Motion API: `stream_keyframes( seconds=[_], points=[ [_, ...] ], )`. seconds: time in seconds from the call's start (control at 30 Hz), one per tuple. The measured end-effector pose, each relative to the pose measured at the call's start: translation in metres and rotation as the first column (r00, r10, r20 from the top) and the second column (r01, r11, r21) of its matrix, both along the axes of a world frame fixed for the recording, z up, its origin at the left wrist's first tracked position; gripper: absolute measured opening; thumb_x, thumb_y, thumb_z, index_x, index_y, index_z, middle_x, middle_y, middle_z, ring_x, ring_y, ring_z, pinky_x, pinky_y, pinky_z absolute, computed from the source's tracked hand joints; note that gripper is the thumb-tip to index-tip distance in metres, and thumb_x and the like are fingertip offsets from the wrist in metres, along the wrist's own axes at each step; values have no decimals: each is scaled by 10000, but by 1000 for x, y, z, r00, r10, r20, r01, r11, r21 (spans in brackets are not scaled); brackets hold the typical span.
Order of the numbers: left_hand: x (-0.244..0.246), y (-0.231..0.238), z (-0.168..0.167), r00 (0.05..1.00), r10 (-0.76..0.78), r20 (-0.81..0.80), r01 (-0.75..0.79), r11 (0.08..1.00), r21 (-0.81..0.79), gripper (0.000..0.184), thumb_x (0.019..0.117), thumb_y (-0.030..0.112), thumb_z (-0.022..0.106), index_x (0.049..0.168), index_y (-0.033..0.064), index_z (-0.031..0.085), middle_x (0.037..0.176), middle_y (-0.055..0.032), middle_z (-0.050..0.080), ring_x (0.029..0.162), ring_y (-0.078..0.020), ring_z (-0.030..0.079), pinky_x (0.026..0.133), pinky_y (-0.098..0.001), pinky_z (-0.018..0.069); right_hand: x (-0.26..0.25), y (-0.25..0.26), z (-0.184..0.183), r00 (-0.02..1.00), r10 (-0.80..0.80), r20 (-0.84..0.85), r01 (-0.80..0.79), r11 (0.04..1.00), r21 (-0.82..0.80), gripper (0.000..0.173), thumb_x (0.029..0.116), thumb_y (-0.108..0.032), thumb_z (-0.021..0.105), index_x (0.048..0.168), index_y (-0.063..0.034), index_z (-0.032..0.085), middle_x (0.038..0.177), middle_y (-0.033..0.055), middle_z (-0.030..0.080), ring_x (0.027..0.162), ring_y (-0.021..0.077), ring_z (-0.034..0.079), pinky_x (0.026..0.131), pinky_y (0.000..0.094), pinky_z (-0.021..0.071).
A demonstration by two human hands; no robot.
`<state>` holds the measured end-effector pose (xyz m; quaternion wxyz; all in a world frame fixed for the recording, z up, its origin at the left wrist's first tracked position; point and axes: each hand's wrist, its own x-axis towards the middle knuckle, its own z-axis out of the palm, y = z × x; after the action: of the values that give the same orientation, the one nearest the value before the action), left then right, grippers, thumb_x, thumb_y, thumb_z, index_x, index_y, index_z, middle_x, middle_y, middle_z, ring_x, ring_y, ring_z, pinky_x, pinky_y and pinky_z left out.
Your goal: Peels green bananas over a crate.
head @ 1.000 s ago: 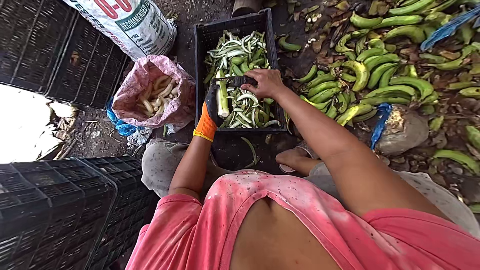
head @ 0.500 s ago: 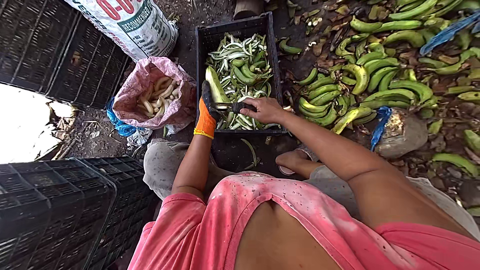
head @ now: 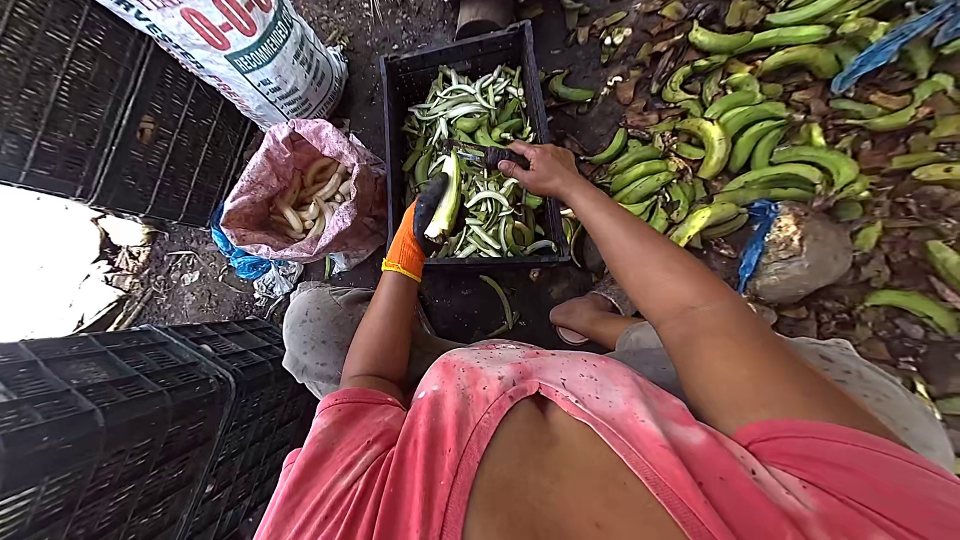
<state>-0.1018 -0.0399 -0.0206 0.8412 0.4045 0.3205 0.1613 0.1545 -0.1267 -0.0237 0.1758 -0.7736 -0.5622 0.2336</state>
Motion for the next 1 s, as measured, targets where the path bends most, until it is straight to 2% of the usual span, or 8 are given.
stream_keyframes(
  seconds=[0.17, 0.3, 0.4, 0.5, 0.6, 0.73, 0.9, 1.0],
  points=[
    [2, 6, 4, 983, 130, -128, -106, 979, 173, 441, 1094, 441, 378, 1281, 100, 586, 901, -88, 687, 697, -165, 669, 595, -314, 584, 14, -7, -2, 992, -120, -41, 116, 989, -92, 605, 1050, -627, 396, 1424, -190, 584, 1194, 275, 690, 1155, 512, 635, 922, 740, 441],
    [9, 12, -13, 862, 482, -156, -382, 820, 427, 451, 1106, 426, 358, 1329, 107, 585, 1007, -72, 677, 797, -144, 661, 696, -349, 588, -34, -25, 13, 987, 131, -88, -128, 991, 39, 573, 1032, -612, 435, 1285, -155, 668, 994, 206, 728, 955, 449, 698, 779, 705, 492],
    [15, 12, -12, 801, 597, -44, -545, 758, 357, 465, 1116, 416, 331, 1386, 89, 521, 1115, -114, 664, 922, -192, 677, 808, -400, 599, -66, -37, 3, 964, 244, -100, -240, 969, 57, 589, 1023, -643, 423, 1230, -157, 683, 904, 151, 721, 867, 389, 707, 711, 645, 503],
    [21, 6, -8, 850, 526, -13, -500, 816, 290, 430, 1118, 401, 311, 1356, 114, 526, 1039, -74, 665, 849, -154, 664, 732, -362, 592, -64, -30, -12, 973, 190, -128, -179, 980, 89, 585, 1033, -624, 428, 1253, -139, 670, 938, 174, 724, 901, 408, 708, 732, 664, 505],
    [18, 1, -7, 971, 236, 31, -237, 949, 206, 411, 1118, 363, 288, 1321, 116, 546, 984, -56, 667, 809, -144, 659, 710, -335, 589, -37, -7, -11, 985, 103, -139, -88, 990, 111, 575, 1048, -577, 443, 1352, -129, 637, 1088, 230, 726, 1022, 471, 693, 829, 723, 483],
    [12, -5, 5, 998, 50, -37, -44, 987, 152, 420, 1121, 360, 304, 1369, 114, 536, 989, -83, 699, 795, -165, 689, 701, -331, 606, 7, 27, -10, 994, 22, -108, -23, 1000, -7, 601, 1041, -635, 396, 1374, -184, 613, 1154, 251, 704, 1115, 499, 651, 902, 749, 443],
    [7, 9, -7, 976, 207, 65, -214, 966, 142, 479, 1116, 418, 220, 1286, 113, 549, 981, -91, 699, 735, -165, 674, 602, -307, 580, -11, 7, 15, 986, 141, -90, -135, 988, 72, 572, 1040, -601, 425, 1340, -164, 639, 1091, 218, 721, 1041, 458, 682, 854, 720, 473],
    [8, 12, -12, 909, 409, 83, -416, 875, 247, 445, 1118, 403, 262, 1261, 116, 570, 977, -40, 667, 824, -124, 661, 735, -333, 588, -49, -25, 16, 964, 262, -47, -254, 957, 139, 577, 1027, -603, 456, 1283, -134, 673, 1024, 173, 737, 948, 408, 711, 755, 664, 510]
  ],
)
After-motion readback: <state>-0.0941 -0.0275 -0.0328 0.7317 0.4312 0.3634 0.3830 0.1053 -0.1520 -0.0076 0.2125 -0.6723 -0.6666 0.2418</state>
